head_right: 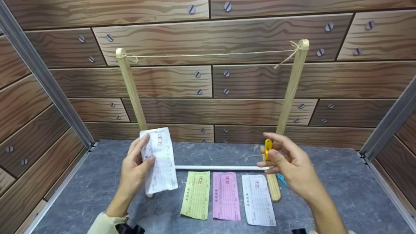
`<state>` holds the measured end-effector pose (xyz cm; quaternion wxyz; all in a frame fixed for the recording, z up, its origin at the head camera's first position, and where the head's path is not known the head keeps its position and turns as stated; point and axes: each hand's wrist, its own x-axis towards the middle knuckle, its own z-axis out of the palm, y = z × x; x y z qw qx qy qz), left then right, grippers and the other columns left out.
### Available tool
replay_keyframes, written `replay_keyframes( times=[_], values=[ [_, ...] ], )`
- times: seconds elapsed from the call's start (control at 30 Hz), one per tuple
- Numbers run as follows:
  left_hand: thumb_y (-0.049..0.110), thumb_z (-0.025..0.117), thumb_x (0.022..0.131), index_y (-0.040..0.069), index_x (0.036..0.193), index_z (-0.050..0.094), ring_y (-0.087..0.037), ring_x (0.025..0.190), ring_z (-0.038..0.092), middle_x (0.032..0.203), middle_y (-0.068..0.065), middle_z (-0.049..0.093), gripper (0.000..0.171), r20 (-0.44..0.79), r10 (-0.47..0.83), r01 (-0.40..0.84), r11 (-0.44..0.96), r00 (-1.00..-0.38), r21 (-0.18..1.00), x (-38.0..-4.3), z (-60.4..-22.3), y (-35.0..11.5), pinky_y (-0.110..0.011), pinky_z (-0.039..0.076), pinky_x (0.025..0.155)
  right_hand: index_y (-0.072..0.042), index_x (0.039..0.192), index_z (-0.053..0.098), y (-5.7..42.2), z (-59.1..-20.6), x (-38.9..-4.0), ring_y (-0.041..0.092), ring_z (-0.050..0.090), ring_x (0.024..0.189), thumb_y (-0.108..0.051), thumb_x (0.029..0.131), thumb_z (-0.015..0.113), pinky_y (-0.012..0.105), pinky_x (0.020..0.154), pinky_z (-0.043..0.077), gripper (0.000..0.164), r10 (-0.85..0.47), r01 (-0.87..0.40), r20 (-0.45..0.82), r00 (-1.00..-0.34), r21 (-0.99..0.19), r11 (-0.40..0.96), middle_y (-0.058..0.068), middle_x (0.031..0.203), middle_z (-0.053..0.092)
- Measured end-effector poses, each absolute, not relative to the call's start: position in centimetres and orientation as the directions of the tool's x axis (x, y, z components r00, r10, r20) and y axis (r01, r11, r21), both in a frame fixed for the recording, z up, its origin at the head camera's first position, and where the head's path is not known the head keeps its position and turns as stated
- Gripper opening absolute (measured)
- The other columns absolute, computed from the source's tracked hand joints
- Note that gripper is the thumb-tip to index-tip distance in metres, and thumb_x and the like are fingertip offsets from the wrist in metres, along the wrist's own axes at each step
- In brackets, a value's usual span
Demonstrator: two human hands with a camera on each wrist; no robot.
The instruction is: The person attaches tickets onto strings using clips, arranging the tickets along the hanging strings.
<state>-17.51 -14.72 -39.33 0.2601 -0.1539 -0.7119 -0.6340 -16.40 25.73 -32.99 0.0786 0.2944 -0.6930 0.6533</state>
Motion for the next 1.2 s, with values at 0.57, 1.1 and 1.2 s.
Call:
replay_keyframes(
  times=[0.57,1.1,1.2],
  values=[
    [-0.01,0.065,0.089,-0.005,0.105,0.068,-0.024,0.092,0.06,0.106,-0.012,0.063,0.017,0.624,-0.299,0.623,0.113,-0.722,0.774,-19.3,-35.6,-14.0,-0.027,0.051,0.076,0.008,0.141,0.049,24.4,-29.3,-16.5,0.032,0.073,0.082,0.01,0.103,0.042,0.04,0.062,0.059,0.039,-0.285,-0.518,0.477,-0.831,-0.851,0.088,0.025,0.104,0.065],
    [-0.004,0.061,0.093,-0.005,0.104,0.068,-0.018,0.074,0.055,0.099,-0.012,0.068,0.013,0.684,-0.265,0.681,0.121,-0.68,0.723,-20.6,-32.3,-14.1,-0.024,0.045,0.064,0.009,0.141,0.048,23.6,-26.6,-16.6,0.034,0.073,0.079,0.009,0.104,0.042,0.039,0.062,0.059,0.038,-0.274,-0.533,0.503,-0.819,-0.845,0.041,0.025,0.105,0.064],
    [-0.002,0.065,0.093,-0.006,0.101,0.069,-0.013,0.066,0.048,0.092,-0.009,0.067,0.01,0.69,-0.272,0.682,0.14,-0.671,0.718,-20.7,-31.6,-14.2,-0.022,0.039,0.058,0.009,0.141,0.048,23.4,-26.1,-16.8,0.035,0.073,0.079,0.008,0.104,0.041,0.04,0.062,0.059,0.038,-0.284,-0.541,0.512,-0.811,-0.841,0.028,0.026,0.105,0.064]
  ],
)
